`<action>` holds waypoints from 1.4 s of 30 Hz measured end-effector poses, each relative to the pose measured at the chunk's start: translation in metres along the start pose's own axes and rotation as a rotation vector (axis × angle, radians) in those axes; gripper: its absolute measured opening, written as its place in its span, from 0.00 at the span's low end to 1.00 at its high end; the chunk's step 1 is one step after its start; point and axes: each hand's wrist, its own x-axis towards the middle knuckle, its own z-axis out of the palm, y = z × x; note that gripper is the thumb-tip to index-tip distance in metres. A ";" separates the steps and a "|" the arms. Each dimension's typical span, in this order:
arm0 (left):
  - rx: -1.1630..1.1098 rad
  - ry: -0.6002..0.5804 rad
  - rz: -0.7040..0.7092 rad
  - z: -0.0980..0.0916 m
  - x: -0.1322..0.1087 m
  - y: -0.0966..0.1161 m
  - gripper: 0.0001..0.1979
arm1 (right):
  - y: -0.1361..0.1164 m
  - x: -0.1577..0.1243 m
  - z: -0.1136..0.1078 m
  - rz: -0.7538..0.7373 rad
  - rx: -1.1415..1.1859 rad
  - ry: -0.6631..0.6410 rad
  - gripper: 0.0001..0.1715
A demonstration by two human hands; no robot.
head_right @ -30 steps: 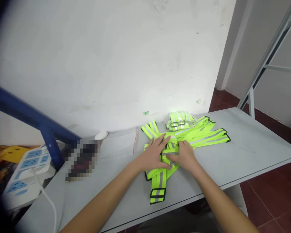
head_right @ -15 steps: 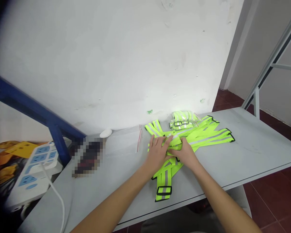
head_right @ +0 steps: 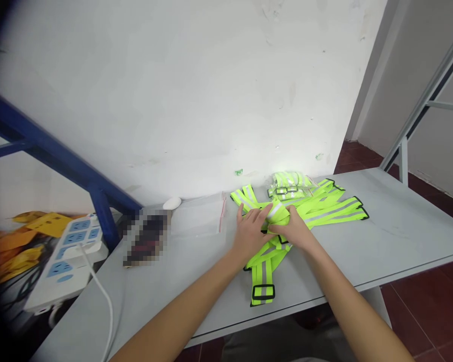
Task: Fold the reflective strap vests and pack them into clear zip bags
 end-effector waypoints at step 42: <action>-0.989 0.211 -0.684 -0.046 0.010 -0.001 0.10 | -0.051 0.022 0.028 -0.473 -0.614 0.103 0.38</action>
